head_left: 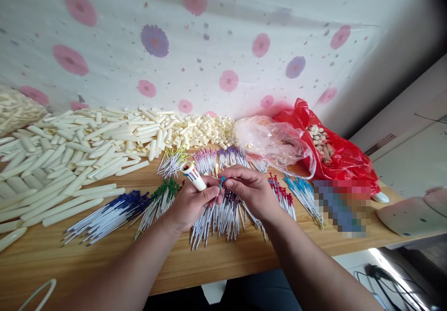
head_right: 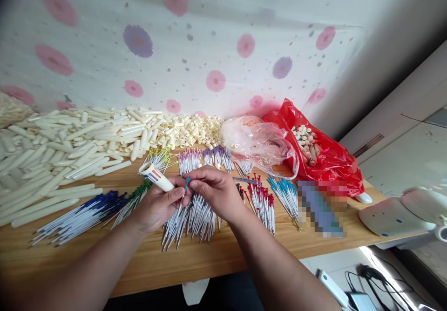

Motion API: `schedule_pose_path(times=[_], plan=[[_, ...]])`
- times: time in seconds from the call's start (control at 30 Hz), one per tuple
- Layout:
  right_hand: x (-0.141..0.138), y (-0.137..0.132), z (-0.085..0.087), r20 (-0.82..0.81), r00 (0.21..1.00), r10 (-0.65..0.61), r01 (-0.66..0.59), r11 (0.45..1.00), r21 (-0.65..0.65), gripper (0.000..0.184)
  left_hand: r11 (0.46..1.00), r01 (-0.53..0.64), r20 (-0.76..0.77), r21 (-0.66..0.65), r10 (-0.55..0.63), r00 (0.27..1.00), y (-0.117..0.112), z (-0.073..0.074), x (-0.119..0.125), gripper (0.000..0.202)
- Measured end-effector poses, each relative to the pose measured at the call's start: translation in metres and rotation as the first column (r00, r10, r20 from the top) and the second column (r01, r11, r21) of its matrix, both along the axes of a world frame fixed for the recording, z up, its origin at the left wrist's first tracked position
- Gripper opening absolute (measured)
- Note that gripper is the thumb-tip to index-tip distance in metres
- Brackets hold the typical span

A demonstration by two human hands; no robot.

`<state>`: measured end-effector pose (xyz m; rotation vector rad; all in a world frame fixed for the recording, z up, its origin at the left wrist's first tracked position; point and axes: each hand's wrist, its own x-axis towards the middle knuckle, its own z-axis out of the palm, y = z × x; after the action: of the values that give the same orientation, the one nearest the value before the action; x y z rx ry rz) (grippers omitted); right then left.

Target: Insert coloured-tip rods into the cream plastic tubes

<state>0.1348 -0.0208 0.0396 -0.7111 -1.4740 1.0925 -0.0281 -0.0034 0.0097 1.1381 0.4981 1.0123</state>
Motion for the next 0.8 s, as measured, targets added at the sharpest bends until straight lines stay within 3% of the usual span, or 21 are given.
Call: schedule_pose_path(times=[0.07, 0.17, 0.23, 0.3, 0.4, 0.5, 0.6, 0.8], plan=[[0.003, -0.001, 0.001, 0.084, 0.996, -0.025, 0.02, 0.998, 0.062, 0.008, 0.998, 0.061, -0.024, -0.018, -0.061, 0.998, -0.001, -0.001, -0.001, 0.028], [0.009, -0.004, 0.002, 0.187, 0.982, 0.032, -0.048, 0.995, 0.083, 0.006, 0.992, 0.12, -0.115, 0.034, -0.116, 0.987, 0.0, -0.004, -0.002, 0.031], [0.012, -0.009, 0.006, 0.249, 0.968, 0.015, -0.044, 0.993, 0.11, 0.008, 0.986, 0.057, -0.214, 0.155, -0.023, 0.977, 0.003, -0.005, -0.003, 0.033], [0.015, -0.019, 0.015, 0.252, 0.962, -0.105, 0.054, 0.978, 0.202, 0.005, 0.951, -0.065, -0.292, 0.302, 0.157, 0.944, 0.006, -0.004, -0.004, 0.032], [0.017, -0.041, 0.034, 0.091, 0.94, -0.328, 0.266, 0.875, 0.405, 0.008, 0.869, -0.198, -0.33, 0.454, 0.37, 0.868, 0.009, -0.001, -0.005, 0.029], [0.013, -0.062, 0.053, -0.006, 0.884, -0.468, 0.384, 0.718, 0.581, 0.013, 0.819, -0.209, -0.331, 0.534, 0.43, 0.84, 0.01, 0.001, -0.006, 0.026], [0.005, -0.071, 0.064, 0.073, 0.855, -0.513, 0.334, 0.654, 0.679, 0.016, 0.796, -0.188, -0.328, 0.576, 0.435, 0.838, 0.01, 0.0, -0.007, 0.023], [-0.008, -0.067, 0.068, 0.249, 0.817, -0.52, 0.196, 0.656, 0.728, 0.016, 0.774, -0.172, -0.35, 0.609, 0.457, 0.818, 0.008, 0.001, -0.006, 0.02]])
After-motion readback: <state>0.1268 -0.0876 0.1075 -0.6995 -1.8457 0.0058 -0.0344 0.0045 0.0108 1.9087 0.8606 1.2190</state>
